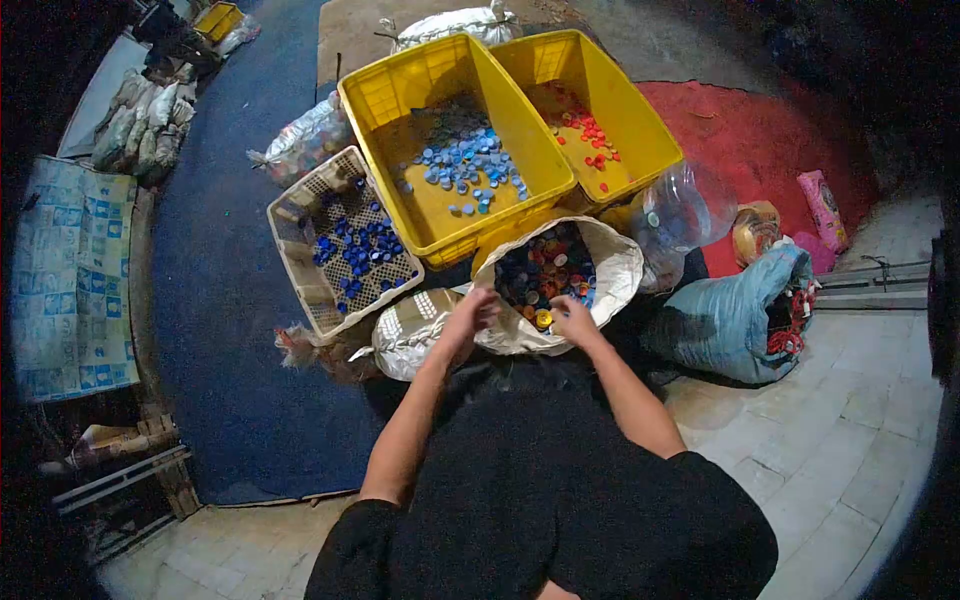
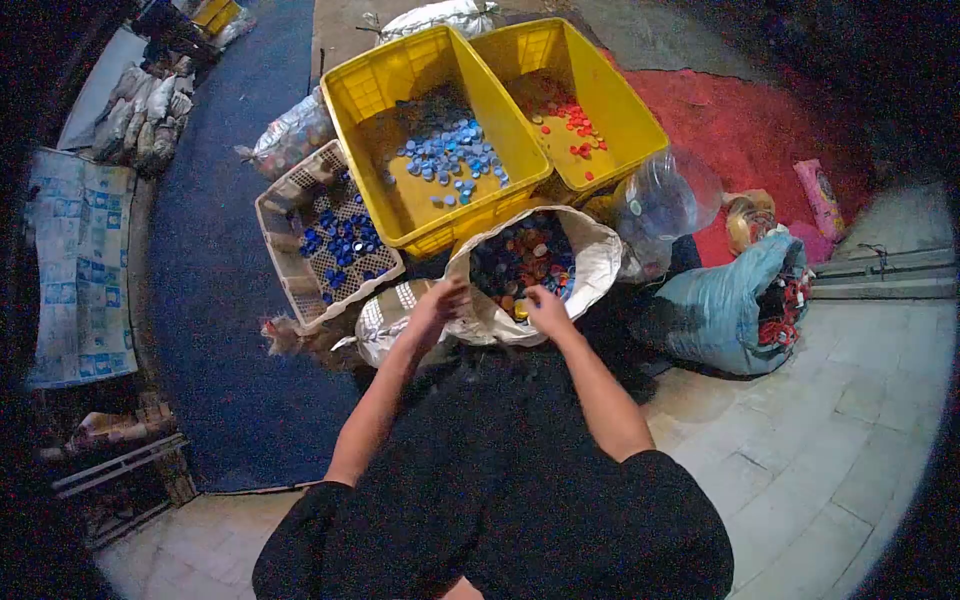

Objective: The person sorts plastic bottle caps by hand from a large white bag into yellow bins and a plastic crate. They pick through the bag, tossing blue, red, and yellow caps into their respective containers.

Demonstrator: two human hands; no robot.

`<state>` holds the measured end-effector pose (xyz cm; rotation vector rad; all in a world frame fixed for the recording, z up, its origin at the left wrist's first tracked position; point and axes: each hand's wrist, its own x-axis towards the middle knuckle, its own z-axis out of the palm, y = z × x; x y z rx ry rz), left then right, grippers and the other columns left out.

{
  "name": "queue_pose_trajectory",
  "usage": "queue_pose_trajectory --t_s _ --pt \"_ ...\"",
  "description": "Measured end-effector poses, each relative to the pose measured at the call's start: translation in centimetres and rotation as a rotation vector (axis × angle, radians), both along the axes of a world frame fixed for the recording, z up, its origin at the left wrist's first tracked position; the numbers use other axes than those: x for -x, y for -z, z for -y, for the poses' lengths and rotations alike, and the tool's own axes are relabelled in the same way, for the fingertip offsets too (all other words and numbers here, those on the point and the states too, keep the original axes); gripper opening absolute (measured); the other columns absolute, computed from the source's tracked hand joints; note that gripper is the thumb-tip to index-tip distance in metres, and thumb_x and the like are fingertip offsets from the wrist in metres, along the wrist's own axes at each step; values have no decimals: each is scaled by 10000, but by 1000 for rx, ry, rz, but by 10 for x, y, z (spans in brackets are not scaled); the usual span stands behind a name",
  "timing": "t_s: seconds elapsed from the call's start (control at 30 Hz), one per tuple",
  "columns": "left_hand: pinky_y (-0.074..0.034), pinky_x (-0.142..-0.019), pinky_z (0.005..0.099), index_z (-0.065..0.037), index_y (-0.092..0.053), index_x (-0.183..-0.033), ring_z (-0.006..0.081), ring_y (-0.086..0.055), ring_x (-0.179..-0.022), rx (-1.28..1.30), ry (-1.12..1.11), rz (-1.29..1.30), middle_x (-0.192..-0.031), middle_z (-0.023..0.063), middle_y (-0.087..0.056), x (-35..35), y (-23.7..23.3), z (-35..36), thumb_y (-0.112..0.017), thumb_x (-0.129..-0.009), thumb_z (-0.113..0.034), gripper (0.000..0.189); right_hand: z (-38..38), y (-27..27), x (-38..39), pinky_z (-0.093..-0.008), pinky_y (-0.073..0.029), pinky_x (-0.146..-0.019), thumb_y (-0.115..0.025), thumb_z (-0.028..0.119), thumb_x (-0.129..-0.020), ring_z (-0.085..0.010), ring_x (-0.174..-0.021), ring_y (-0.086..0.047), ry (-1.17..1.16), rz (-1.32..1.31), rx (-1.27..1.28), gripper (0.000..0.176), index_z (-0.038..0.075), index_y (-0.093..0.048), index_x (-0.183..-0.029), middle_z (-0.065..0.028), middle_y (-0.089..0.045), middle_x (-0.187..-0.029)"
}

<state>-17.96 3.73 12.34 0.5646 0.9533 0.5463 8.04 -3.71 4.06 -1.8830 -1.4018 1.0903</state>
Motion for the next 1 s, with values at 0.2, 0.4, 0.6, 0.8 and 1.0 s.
queue_pose_trajectory --t_s 0.2,0.4,0.6,0.8,1.0 --pt "-445 -883 299 9 -563 -1165 165 -587 -992 -449 336 -237 -1054 84 -642 -64 79 17 -537 -921 -260 364 18 8 36 -572 -186 -1049 -464 417 -819 -263 -1236 -454 -614 549 422 489 253 -495 -1279 -75 -535 -1297" --pt "-478 -881 399 -102 -460 -1301 330 -583 -1069 -920 1113 -784 -1136 169 -612 -62 136 34 -680 -740 -275 627 23 -10 46 -580 -156 -1067 -406 472 -858 -269 -1224 -474 -701 510 633 540 300 -409 -1371 -56 -502 -1343" --pt "-463 -884 447 -77 -429 -1280 358 -589 -1043 -924 1337 -751 -1112 223 -606 -40 190 52 -642 -784 -335 598 1 2 37 -556 -295 -998 -431 378 -868 -300 -1165 -521 -692 311 680 442 225 -526 -1271 -122 -565 -1251" --pt "-478 -873 410 -30 -501 -1200 312 -583 -1068 -600 1216 -715 -1115 182 -617 -33 157 41 -615 -782 -338 532 -22 60 35 -459 -470 -868 -496 153 -797 -350 -993 -605 -539 361 433 281 9 -616 -1006 -200 -629 -1072" --pt "-479 -822 444 -51 -553 -1136 361 -594 -992 -726 1170 -699 -1079 200 -606 -25 166 53 -570 -846 -354 419 -31 77 38 -432 -451 -912 -498 123 -770 -357 -1044 -576 -505 472 521 364 16 -586 -1106 -232 -594 -1130"
